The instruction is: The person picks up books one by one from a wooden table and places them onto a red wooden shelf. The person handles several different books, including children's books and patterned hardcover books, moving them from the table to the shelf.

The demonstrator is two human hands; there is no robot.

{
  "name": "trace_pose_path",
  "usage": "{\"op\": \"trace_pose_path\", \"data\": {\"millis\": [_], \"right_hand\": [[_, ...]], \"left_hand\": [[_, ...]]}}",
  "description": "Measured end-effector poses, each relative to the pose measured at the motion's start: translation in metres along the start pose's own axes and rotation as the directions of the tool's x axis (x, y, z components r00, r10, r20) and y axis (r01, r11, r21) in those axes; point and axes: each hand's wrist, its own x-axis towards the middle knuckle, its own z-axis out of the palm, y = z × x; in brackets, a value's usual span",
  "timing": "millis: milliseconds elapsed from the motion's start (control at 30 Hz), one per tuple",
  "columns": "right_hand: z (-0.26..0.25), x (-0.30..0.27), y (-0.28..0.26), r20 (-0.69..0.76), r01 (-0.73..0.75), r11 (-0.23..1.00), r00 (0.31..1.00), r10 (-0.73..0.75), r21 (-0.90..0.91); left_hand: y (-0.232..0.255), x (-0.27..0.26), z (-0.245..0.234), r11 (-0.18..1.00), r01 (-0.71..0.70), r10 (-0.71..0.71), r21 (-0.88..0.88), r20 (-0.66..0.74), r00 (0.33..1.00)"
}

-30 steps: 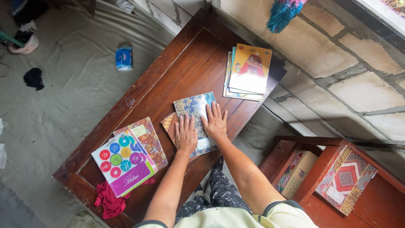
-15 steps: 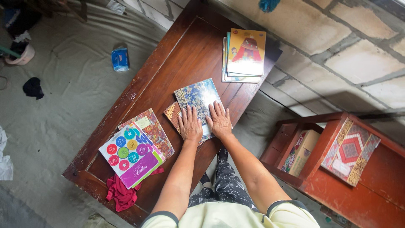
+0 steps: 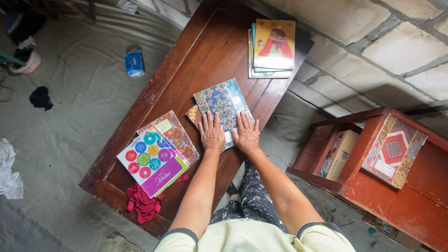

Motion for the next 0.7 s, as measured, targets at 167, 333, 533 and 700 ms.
{"op": "trace_pose_path", "data": {"millis": [167,333,533,700], "right_hand": [[-0.009,0.026,-0.001,0.044,-0.104,0.994,0.994,0.102,0.041],[0.000,0.050,-0.001,0.005,-0.066,0.997,0.998,0.066,0.047],[-0.004,0.077,-0.008,0.043,-0.070,0.995,0.997,0.067,0.077],[-0.001,0.114,-0.015,0.024,-0.023,0.996,0.999,0.021,0.081]], "left_hand": [[-0.002,-0.003,-0.002,1.000,-0.007,0.007,0.005,0.002,1.000],[-0.005,0.000,0.003,1.000,-0.004,0.004,0.005,-0.009,1.000],[-0.013,0.015,0.000,0.999,-0.023,0.023,-0.025,0.010,1.000],[-0.012,0.019,-0.002,0.999,-0.031,0.027,-0.044,-0.082,0.996]]}}
